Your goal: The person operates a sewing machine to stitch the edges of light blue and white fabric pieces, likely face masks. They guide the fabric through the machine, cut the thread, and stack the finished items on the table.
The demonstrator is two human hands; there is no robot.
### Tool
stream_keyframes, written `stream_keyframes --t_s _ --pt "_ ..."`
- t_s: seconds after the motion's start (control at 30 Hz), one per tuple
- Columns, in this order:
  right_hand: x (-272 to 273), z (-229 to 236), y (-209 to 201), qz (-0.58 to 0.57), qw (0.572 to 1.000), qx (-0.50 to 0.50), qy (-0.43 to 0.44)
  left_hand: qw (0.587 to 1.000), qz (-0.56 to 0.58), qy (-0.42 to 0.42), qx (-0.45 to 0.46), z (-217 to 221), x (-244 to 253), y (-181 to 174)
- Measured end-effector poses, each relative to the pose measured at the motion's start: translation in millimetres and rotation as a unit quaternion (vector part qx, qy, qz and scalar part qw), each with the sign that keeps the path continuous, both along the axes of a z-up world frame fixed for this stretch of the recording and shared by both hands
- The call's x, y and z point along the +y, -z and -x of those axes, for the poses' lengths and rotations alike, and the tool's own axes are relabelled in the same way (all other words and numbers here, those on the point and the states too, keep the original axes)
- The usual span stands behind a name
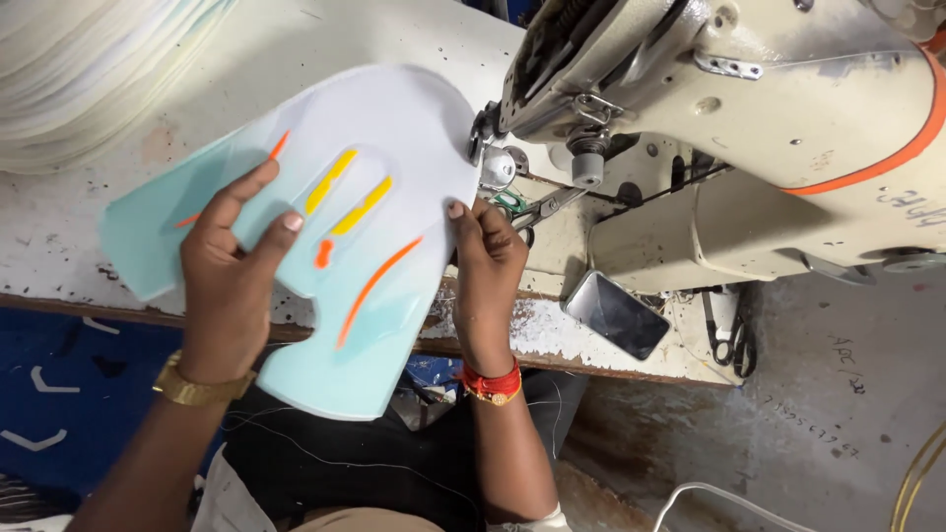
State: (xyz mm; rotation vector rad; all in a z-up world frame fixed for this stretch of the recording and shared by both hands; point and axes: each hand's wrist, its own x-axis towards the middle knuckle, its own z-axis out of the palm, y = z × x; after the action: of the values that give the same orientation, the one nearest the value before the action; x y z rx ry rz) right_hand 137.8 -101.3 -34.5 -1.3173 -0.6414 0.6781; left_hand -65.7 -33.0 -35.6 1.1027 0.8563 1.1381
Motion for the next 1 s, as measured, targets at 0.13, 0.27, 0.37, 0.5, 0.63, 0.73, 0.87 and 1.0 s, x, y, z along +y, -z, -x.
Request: stream_keyframes --t_s 0.13,0.27,0.37,0.5,0.63,0.73,0.87,1.0 --pt "-6.0 6.4 -10.8 0.027 1.000 0.009 -0.010 0.999 -0.047 0.004 0.025 -17.1 -14.4 -24.0" --pt "-16.0 3.5 -0.2 0.057 0.998 0.006 -0.017 0.996 0.001 0.088 0.006 -29.9 -20.4 -14.4" --pt "-11.7 -1.7 -0.2 0.060 0.995 -0.075 -0.032 0.988 -0.068 0.134 -0.028 -42.2 -13.8 -6.5" --pt "-12.4 -2.9 0.8 0.050 0.996 -0.037 -0.057 0.981 -0.034 0.185 0.048 -52.1 -4.0 -9.3" --pt "-23.8 -21.5 6.0 0.048 0.992 -0.095 -0.070 0.980 -0.024 0.196 -0.025 -67.6 14.1 0.4" --pt "-63.1 -66.0 5.2 0.118 0.863 -0.484 0.089 0.972 -0.027 0.211 -0.097 -77.4 30.8 -6.0" --pt "-120.6 -140.7 -41.2 0.061 0.650 -0.685 0.323 0.975 -0.026 0.202 -0.091 -91.6 54.6 3.4" --pt "-167.5 -227.1 -41.1 0.161 0.602 -0.700 0.349 0.973 -0.018 0.215 -0.082 -100.0 70.9 -2.0"
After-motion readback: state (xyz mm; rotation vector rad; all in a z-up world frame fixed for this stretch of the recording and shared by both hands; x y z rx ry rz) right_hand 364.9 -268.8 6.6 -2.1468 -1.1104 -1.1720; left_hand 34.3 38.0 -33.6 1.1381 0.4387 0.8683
